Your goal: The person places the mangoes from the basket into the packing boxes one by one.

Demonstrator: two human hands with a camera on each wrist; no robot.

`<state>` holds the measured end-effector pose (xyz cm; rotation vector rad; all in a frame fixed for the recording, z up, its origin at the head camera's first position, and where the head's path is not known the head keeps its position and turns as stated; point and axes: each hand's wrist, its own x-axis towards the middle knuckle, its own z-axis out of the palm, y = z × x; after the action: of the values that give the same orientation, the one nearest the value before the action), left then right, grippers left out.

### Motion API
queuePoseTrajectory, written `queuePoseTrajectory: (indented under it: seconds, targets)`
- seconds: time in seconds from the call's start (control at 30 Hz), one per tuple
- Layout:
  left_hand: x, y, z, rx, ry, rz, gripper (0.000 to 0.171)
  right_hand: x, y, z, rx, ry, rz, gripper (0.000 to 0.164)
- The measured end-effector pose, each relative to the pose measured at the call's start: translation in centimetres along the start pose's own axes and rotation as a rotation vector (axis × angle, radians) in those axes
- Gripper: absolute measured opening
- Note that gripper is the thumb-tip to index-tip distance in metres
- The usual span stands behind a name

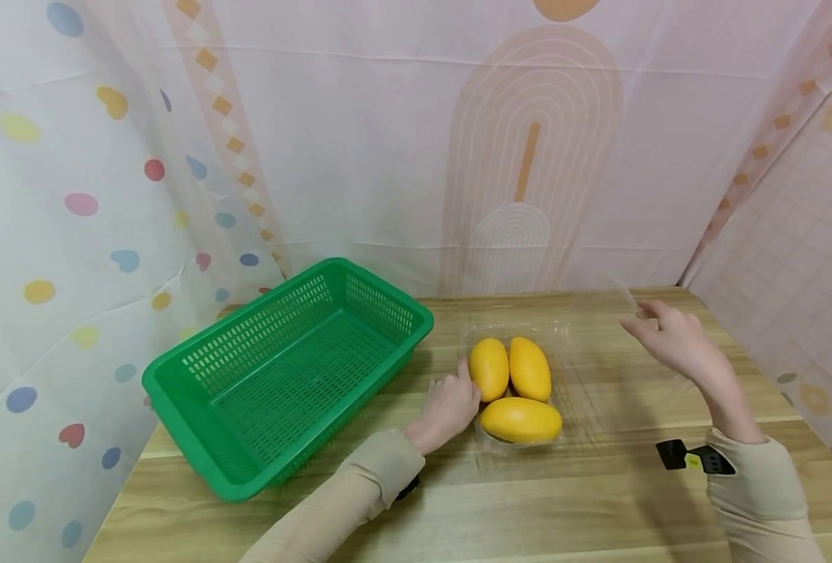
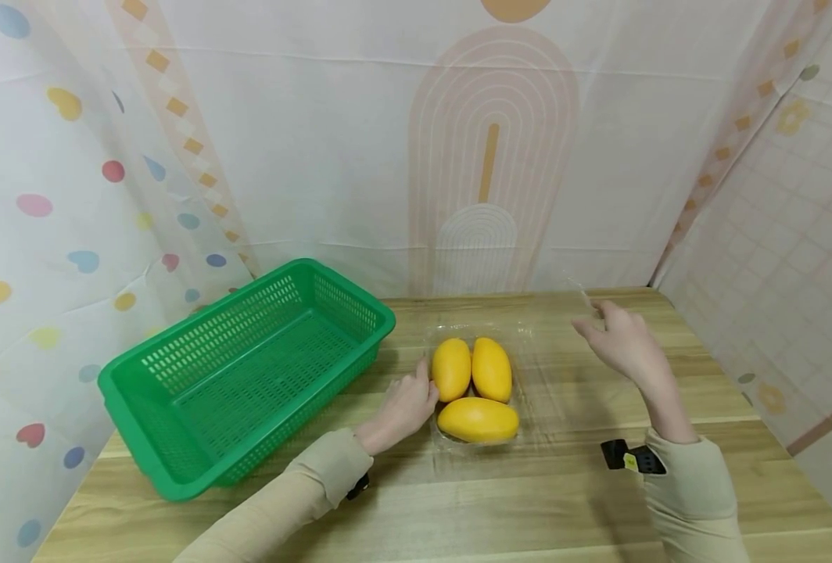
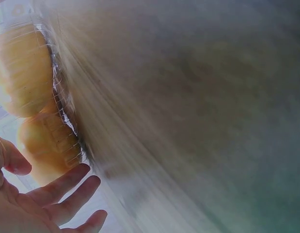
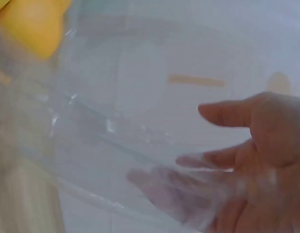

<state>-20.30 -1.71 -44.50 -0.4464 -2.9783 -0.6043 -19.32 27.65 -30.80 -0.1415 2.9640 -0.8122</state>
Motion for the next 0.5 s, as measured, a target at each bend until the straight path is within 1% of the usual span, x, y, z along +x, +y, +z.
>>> queuePoseTrajectory:
  seconds: [0.1,0.17,0.2,0.27,0.4,0.5]
  targets:
    - [0.0,0.0,0.0,0.003,-0.002,-0.001,0.051,-0.2,-0.6,-0.3,0.148,-0.098,-0.066,0.069]
    - [0.0,0.0,0.0,0.003,-0.004,-0.003,0.052,-0.3,-0.9,-0.2,0.249,-0.155,-0.117,0.065]
    - [-0.1,0.0,0.0,0.002,-0.005,-0.005,0.052,-0.4,-1.0,0.0,0.287,-0.18,-0.138,0.064]
    - [-0.1,0.0,0.0,0.003,-0.007,-0.005,0.052,-0.4,-1.1,0.7,0.326,-0.207,-0.172,0.062]
    - [-0.1,-0.1,0.1,0.009,-0.008,-0.002,0.052,0.0,-1.1,2.9,0.361,-0.184,-0.238,0.06]
    - [0.0,-0.2,0.2,0.007,-0.007,-0.001,0.052,0.6,-0.8,4.9,0.356,-0.131,-0.276,0.058]
